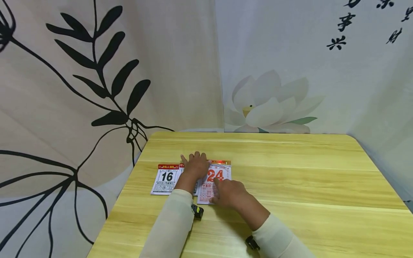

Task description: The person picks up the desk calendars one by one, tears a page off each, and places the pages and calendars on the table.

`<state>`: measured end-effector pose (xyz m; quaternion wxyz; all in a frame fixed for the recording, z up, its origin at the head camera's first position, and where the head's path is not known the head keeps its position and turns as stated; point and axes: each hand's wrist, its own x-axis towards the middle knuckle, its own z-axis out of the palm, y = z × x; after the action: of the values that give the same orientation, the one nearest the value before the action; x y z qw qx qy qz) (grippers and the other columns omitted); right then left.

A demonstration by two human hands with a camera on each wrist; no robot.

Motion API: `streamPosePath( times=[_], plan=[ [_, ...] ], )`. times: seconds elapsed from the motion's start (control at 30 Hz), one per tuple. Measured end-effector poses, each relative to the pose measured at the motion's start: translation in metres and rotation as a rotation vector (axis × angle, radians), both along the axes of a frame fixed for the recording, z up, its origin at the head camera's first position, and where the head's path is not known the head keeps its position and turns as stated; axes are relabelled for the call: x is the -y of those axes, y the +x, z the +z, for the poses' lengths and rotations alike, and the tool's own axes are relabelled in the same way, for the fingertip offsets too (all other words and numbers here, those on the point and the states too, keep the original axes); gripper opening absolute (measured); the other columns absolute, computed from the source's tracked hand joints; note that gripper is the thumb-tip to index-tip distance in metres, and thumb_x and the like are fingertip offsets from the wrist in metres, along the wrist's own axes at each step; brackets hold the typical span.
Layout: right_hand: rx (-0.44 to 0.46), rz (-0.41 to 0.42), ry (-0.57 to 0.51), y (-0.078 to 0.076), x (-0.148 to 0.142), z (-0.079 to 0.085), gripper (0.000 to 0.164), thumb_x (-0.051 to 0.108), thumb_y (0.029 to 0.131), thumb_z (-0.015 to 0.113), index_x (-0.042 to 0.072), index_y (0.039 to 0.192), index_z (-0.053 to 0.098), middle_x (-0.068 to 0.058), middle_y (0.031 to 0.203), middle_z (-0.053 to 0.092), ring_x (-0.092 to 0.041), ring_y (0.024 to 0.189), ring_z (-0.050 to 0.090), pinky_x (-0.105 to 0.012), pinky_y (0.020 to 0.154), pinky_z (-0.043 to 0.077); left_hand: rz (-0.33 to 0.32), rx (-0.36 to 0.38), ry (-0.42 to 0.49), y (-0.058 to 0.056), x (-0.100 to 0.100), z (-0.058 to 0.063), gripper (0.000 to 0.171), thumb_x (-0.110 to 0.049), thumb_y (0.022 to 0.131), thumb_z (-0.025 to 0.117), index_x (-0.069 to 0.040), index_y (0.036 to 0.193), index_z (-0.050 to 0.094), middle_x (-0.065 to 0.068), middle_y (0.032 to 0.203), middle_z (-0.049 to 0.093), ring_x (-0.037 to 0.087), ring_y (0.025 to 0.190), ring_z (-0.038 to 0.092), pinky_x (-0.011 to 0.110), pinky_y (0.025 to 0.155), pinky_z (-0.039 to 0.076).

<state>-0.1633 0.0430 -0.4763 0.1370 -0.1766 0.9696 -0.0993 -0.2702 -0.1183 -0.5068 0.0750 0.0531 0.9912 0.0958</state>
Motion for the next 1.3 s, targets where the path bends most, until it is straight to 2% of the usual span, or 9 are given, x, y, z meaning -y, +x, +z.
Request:
streamPosePath(
  times=[0.2,0.33,0.67,0.93,1.0,1.07,1.13,1.2,1.3],
  plan=[
    [-0.004,-0.013,-0.005,0.000,-0.003,0.000,0.077,0.055,0.094,0.082,0.011,0.154,0.059,-0.011,0.097,0.072,-0.024,0.087,0.069,-0.048,0.072,0.060,-0.028,0.020,0.082,-0.003,-0.001,0.002,0.051,-0.045,0.117,0.046,-0.006,0.148,0.055,0.019,0.162,0.052,0.044,0.163,0.034,0.075,0.134,0.004],
    [0.007,-0.024,-0.017,0.000,-0.005,0.001,0.080,0.053,0.094,0.083,0.010,0.156,0.057,-0.014,0.100,0.074,-0.024,0.086,0.069,-0.048,0.072,0.060,-0.040,0.024,0.149,-0.002,0.000,0.006,0.043,-0.042,0.117,0.046,-0.005,0.136,0.057,0.020,0.158,0.055,0.042,0.161,0.037,0.073,0.135,0.004],
    [0.032,-0.051,-0.055,-0.004,-0.019,0.004,0.081,0.052,0.095,0.081,0.008,0.158,0.055,-0.016,0.116,0.075,-0.027,0.096,0.071,-0.051,0.078,0.061,-0.065,-0.039,0.222,0.000,-0.004,0.012,0.037,-0.041,0.116,0.048,-0.007,0.125,0.058,0.014,0.116,0.071,0.039,0.137,0.063,0.067,0.137,0.003],
    [0.031,-0.079,-0.094,-0.006,-0.028,0.006,0.084,0.053,0.096,0.080,0.011,0.163,0.051,-0.028,0.156,0.055,-0.045,0.128,0.068,-0.060,0.096,0.061,-0.124,-0.036,0.332,0.005,-0.006,0.022,0.031,-0.037,0.118,0.045,-0.007,0.120,0.050,0.008,0.088,0.067,0.038,0.115,0.074,0.064,0.138,-0.001],
    [0.028,-0.102,-0.098,-0.006,-0.031,0.006,0.085,0.052,0.096,0.080,0.010,0.164,0.049,-0.030,0.161,0.050,-0.050,0.131,0.066,-0.062,0.097,0.060,-0.132,-0.013,0.392,0.007,-0.006,0.023,0.028,-0.035,0.119,0.044,-0.007,0.119,0.048,0.008,0.086,0.065,0.040,0.115,0.074,0.062,0.139,-0.001],
    [0.031,-0.129,-0.107,-0.006,-0.034,0.007,0.087,0.052,0.097,0.080,0.010,0.165,0.047,-0.031,0.164,0.047,-0.051,0.131,0.065,-0.063,0.098,0.059,-0.126,0.021,0.463,0.008,-0.007,0.024,0.026,-0.034,0.119,0.043,-0.008,0.119,0.045,0.008,0.085,0.061,0.045,0.129,0.069,0.061,0.139,0.010],
    [0.033,-0.150,-0.113,-0.006,-0.036,0.007,0.089,0.052,0.097,0.080,0.009,0.166,0.044,-0.032,0.162,0.048,-0.051,0.129,0.066,-0.062,0.097,0.060,-0.120,0.054,0.531,0.009,-0.007,0.025,0.025,-0.033,0.120,0.042,-0.008,0.119,0.041,0.008,0.088,0.057,0.047,0.127,0.066,0.058,0.129,0.034],
    [0.040,-0.163,-0.129,-0.007,-0.039,0.007,0.092,0.051,0.097,0.080,0.009,0.168,0.040,-0.034,0.160,0.049,-0.050,0.124,0.068,-0.061,0.093,0.061,-0.116,0.080,0.588,0.010,-0.007,0.025,0.025,-0.034,0.120,0.040,-0.009,0.118,0.039,0.008,0.090,0.053,0.046,0.116,0.067,0.053,0.106,0.050],
    [0.058,-0.174,-0.165,-0.008,-0.044,0.007,0.095,0.050,0.098,0.079,0.010,0.172,0.033,-0.036,0.158,0.049,-0.047,0.116,0.071,-0.059,0.090,0.061,-0.123,0.098,0.660,0.012,-0.008,0.026,0.025,-0.035,0.120,0.039,-0.010,0.119,0.036,0.008,0.093,0.050,0.033,0.088,0.059,0.044,0.081,0.048]
  ],
)
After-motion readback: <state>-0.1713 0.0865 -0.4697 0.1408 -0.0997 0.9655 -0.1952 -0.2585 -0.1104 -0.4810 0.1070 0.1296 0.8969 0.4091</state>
